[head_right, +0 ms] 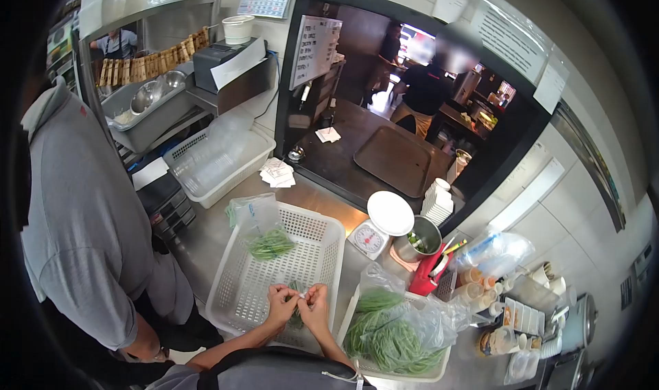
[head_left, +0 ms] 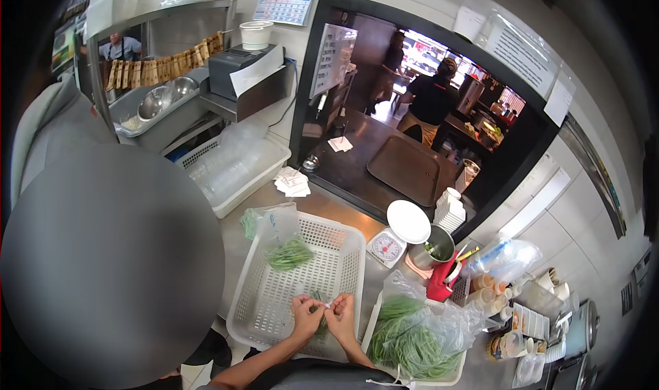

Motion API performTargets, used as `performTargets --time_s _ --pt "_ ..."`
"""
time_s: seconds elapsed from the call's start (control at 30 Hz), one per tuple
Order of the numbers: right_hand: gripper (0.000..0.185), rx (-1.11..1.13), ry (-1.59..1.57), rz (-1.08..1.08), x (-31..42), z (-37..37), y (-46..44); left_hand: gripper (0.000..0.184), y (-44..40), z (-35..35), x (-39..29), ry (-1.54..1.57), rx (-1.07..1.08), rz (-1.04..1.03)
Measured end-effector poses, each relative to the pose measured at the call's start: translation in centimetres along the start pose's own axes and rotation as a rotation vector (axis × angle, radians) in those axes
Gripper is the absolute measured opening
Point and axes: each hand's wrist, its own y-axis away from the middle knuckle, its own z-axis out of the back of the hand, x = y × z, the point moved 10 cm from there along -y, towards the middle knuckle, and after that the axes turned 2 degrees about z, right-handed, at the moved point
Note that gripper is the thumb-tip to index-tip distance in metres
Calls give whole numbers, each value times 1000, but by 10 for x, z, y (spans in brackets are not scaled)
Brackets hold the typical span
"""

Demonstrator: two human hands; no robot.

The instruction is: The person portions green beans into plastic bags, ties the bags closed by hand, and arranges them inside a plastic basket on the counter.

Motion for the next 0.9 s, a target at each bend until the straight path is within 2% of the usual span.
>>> performTargets --time_s 0.2,0.3,0.4,0.5,0.6,0.7,0.8,0.9 --pt "35 37 -24 -45 -3 -2 -5 16 2 -1 9 -58 -51 78" --pt "36 68 -44 -33 -7 -3 -5 19 -2 -8 32 116 1 194" --pt "36 101 -121 -86 -16 -6 -1 19 -1 -21 60 402 96 433" --pt "35 91 -155 -108 -19 -1 0 23 -3 -33 72 547 175 466" --pt "33 52 -151 -51 -15 5 -1 27 8 -24 30 386 177 304" --pt "33 36 -191 -69 -9 6 0 29 9 -20 24 356 174 275" --pt "33 79 -319 -159 -20 4 1 25 12 -35 27 660 319 479" --pt "32 175 -399 -200 -18 -5 6 24 7 -32 37 521 353 367"
